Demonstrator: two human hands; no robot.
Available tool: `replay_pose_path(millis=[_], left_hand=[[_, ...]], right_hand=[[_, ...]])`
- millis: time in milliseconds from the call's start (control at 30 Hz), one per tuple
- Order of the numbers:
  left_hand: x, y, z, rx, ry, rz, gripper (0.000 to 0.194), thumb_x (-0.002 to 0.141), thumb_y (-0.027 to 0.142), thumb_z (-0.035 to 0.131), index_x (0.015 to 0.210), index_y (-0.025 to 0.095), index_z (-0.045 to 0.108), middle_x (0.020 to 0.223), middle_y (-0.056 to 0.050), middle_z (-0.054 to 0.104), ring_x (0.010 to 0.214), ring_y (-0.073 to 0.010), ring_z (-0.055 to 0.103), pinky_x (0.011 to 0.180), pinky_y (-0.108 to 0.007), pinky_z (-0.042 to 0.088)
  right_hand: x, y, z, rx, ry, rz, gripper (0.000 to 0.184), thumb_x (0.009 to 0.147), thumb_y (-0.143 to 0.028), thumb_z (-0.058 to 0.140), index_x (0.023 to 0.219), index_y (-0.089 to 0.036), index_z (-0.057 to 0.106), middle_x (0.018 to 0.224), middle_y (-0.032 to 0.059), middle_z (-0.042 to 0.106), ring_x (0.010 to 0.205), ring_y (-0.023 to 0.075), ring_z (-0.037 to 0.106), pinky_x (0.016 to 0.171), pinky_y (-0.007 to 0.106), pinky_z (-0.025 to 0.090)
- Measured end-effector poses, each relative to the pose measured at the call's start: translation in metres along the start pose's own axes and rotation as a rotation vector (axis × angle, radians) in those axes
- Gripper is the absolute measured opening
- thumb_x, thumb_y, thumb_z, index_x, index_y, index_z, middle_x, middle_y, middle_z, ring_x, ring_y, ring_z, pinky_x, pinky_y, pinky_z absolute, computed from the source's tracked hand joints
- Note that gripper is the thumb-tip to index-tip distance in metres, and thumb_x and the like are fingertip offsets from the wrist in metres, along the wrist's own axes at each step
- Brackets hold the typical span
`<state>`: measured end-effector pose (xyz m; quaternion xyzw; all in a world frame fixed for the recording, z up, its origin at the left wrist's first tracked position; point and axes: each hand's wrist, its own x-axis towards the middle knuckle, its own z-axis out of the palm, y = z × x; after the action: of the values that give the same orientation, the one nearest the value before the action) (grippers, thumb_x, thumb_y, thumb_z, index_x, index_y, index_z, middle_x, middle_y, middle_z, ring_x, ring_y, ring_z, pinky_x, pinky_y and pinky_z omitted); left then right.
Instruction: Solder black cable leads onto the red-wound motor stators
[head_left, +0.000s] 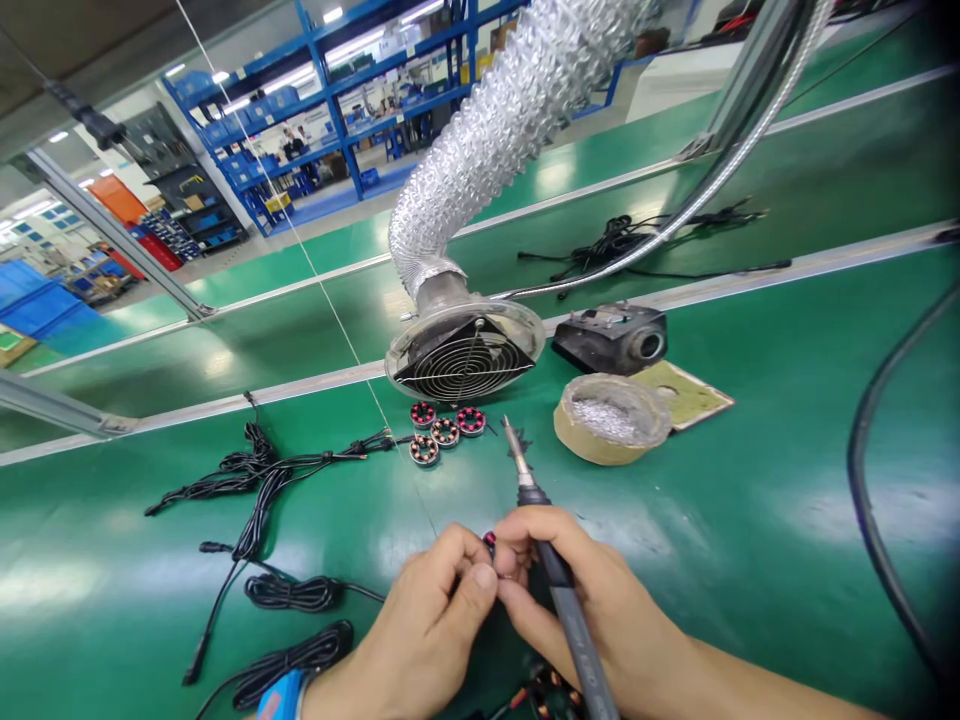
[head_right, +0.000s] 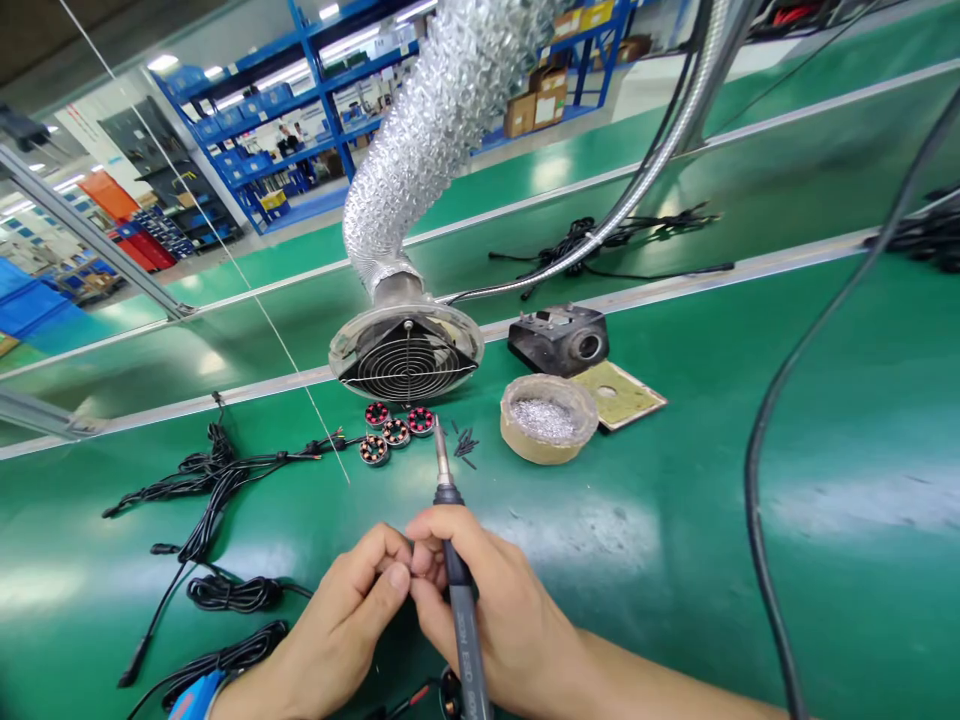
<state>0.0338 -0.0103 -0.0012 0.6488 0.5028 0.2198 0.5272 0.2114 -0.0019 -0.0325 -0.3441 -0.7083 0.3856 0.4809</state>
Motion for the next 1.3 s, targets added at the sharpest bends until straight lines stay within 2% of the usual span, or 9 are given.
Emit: replay_pose_path(millis=[233,500,600,767,967,1067,1200,1300], left_hand=[[-0.001,-0.003,0.001,-0.015,0.074,-0.029,0.035,0.102,0.048,0.030,0.085,0.020,0.044,0.075,0.003,0.045,0.070,-0.0128,0.039,0.065,-0.026,0.031],[-0.006,0.003,-0.005,0.071,-0.006,-0.050,0.032,0.103,0.045,0.027,0.089,0.021,0.042,0.077,0.003,0.045,0.071,-0.0135,0.040,0.066,-0.028,0.032],[-0.007,0.002,-0.004,0.111,-0.024,-0.043,0.030,0.103,0.043,0.028,0.088,0.021,0.042,0.078,0.002,0.047,0.072,-0.0140,0.040,0.066,-0.028,0.032],[-0.005,-0.002,-0.001,0.017,0.058,-0.058,0.035,0.103,0.048,0.025,0.086,0.021,0.040,0.074,0.003,0.045,0.069,-0.0136,0.040,0.066,-0.027,0.033],[-0.001,0.003,-0.005,0.012,-0.025,-0.059,0.037,0.101,0.050,0.033,0.086,0.019,0.047,0.075,0.003,0.046,0.070,-0.0126,0.040,0.064,-0.026,0.031],[-0.001,0.006,-0.006,0.074,-0.040,-0.052,0.034,0.102,0.045,0.032,0.084,0.020,0.046,0.073,0.004,0.045,0.068,-0.0127,0.040,0.063,-0.026,0.031],[-0.004,0.007,-0.006,0.142,-0.042,-0.035,0.031,0.102,0.041,0.029,0.084,0.021,0.044,0.073,0.003,0.046,0.067,-0.0135,0.040,0.063,-0.027,0.031],[-0.005,0.006,-0.004,0.162,-0.037,-0.022,0.030,0.102,0.039,0.030,0.082,0.021,0.041,0.073,0.002,0.047,0.066,-0.0137,0.040,0.063,-0.027,0.031]], right_hand=[[0.000,0.000,0.001,0.015,-0.010,-0.017,0.038,0.085,-0.006,0.053,0.116,-0.026,0.043,0.082,-0.0026,0.063,0.066,0.0084,0.063,0.063,0.017,0.056],[0.002,-0.002,-0.002,-0.004,0.043,-0.002,0.035,0.086,-0.009,0.054,0.115,-0.025,0.045,0.087,-0.0004,0.064,0.069,0.0103,0.067,0.064,0.019,0.058],[0.002,0.000,-0.002,0.026,0.017,-0.014,0.033,0.088,-0.008,0.052,0.115,-0.026,0.044,0.083,-0.0021,0.064,0.066,0.0097,0.065,0.063,0.019,0.057],[0.002,0.002,0.000,0.042,0.014,0.014,0.032,0.090,-0.010,0.054,0.115,-0.026,0.043,0.079,-0.0032,0.065,0.065,0.0104,0.066,0.060,0.018,0.056],[0.003,-0.001,-0.002,-0.044,0.020,-0.020,0.031,0.089,-0.009,0.053,0.113,-0.025,0.045,0.080,-0.0020,0.065,0.065,0.0107,0.067,0.060,0.018,0.057],[0.004,-0.004,-0.004,-0.120,0.040,-0.109,0.031,0.086,-0.009,0.055,0.112,-0.024,0.049,0.085,0.0010,0.066,0.067,0.0125,0.067,0.064,0.023,0.057],[0.007,-0.007,-0.006,-0.124,0.049,-0.291,0.040,0.084,-0.003,0.057,0.116,-0.026,0.050,0.093,0.0032,0.071,0.081,0.0165,0.070,0.075,0.029,0.058],[0.007,-0.007,-0.007,-0.135,0.014,-0.346,0.045,0.084,-0.003,0.059,0.120,-0.027,0.050,0.100,0.0043,0.073,0.090,0.0184,0.071,0.081,0.031,0.058]])
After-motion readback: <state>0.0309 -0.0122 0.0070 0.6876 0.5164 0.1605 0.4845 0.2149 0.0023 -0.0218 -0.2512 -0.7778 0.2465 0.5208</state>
